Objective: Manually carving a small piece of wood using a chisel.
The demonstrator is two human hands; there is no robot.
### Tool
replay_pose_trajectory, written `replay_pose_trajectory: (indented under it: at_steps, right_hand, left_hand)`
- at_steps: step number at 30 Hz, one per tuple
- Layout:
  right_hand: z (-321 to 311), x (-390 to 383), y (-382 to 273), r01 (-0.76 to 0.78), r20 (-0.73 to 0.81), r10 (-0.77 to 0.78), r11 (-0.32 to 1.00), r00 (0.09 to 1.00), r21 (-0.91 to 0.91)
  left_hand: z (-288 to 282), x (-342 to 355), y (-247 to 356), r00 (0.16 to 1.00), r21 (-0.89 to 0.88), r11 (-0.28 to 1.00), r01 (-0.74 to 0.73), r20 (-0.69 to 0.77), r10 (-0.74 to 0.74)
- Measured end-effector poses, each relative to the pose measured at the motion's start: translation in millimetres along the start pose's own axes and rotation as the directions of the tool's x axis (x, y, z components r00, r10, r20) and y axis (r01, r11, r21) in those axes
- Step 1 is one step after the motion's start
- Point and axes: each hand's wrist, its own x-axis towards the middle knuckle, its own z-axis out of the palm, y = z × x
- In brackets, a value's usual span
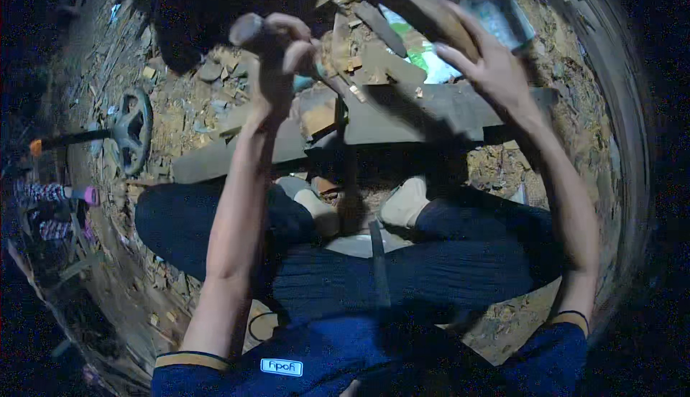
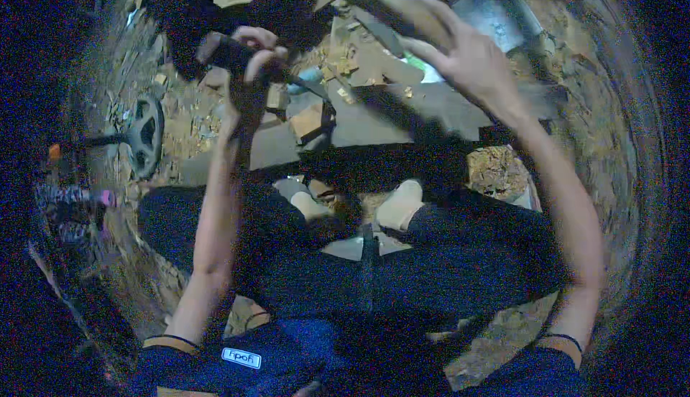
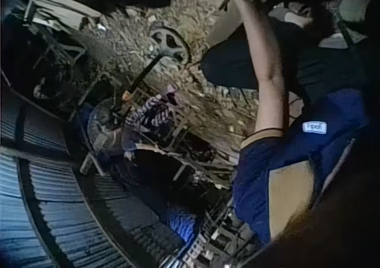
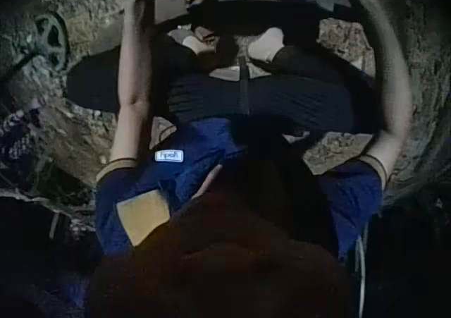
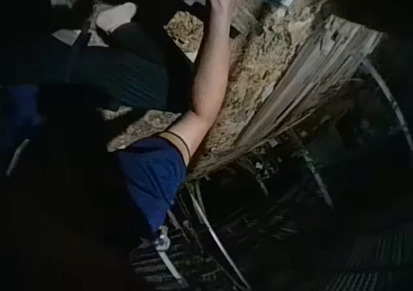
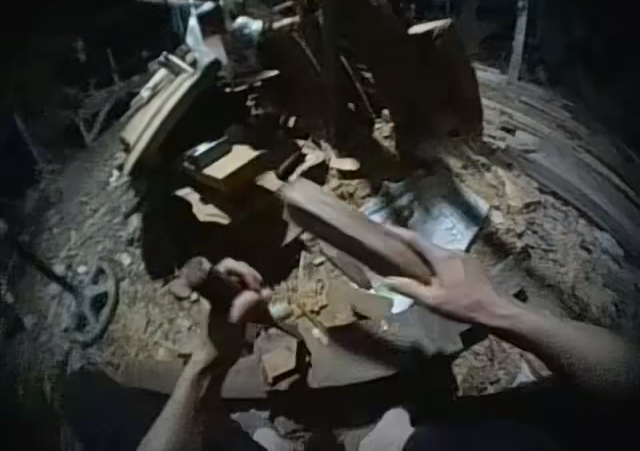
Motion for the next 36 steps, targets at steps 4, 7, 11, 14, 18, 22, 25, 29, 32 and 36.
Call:
replay_pose_trajectory:
  at_steps: [4,7,11,14,18,22,25,29,32,36]
  right_hand:
    - [8,-43,117,-0.272,0.157,0.362,0.870,0.919,-0.412]
    - [2,-38,119,-0.392,0.222,0.588,0.730,0.778,-0.560]
    - [3,-7,60,0.206,0.109,-0.178,0.909,0.978,-0.363]
    - [4,28,-60,0.535,-0.193,-0.500,0.805,0.844,0.257]
    - [1,27,-125,0.223,-0.123,-0.188,0.750,0.974,0.623]
    - [9,23,-86,0.140,-0.046,-0.152,0.697,0.987,0.703]
    - [23,11,-86,0.052,-0.066,0.008,0.532,0.998,0.845]
    - [38,-5,-92,0.014,-0.002,-0.020,0.575,1.000,0.818]
    - [41,-5,-88,0.003,0.028,-0.048,0.540,0.998,0.842]
    - [50,-4,-100,0.054,-0.104,0.049,0.602,0.993,0.797]
  left_hand:
    - [-22,8,11,0.995,-0.159,0.987,-0.035,-0.097,0.020]
    - [-40,15,15,0.991,-0.150,0.985,-0.079,-0.119,0.061]
    - [-11,19,14,0.983,-0.025,0.985,-0.171,-0.067,0.169]
    - [35,20,29,0.994,0.092,0.990,-0.103,0.045,0.099]
    - [57,19,34,0.968,0.256,0.966,-0.036,0.250,-0.031]
    - [43,17,25,0.780,0.359,0.754,-0.549,0.544,0.309]
    - [2,-2,-19,0.807,0.631,0.717,-0.295,0.567,-0.167]
    - [-25,-64,-92,0.823,0.746,0.654,-0.123,0.445,-0.353]
    - [-18,-76,-100,0.904,0.789,0.612,-0.058,0.302,-0.303]
    - [-15,-78,-100,0.915,0.757,0.648,-0.087,0.317,-0.248]
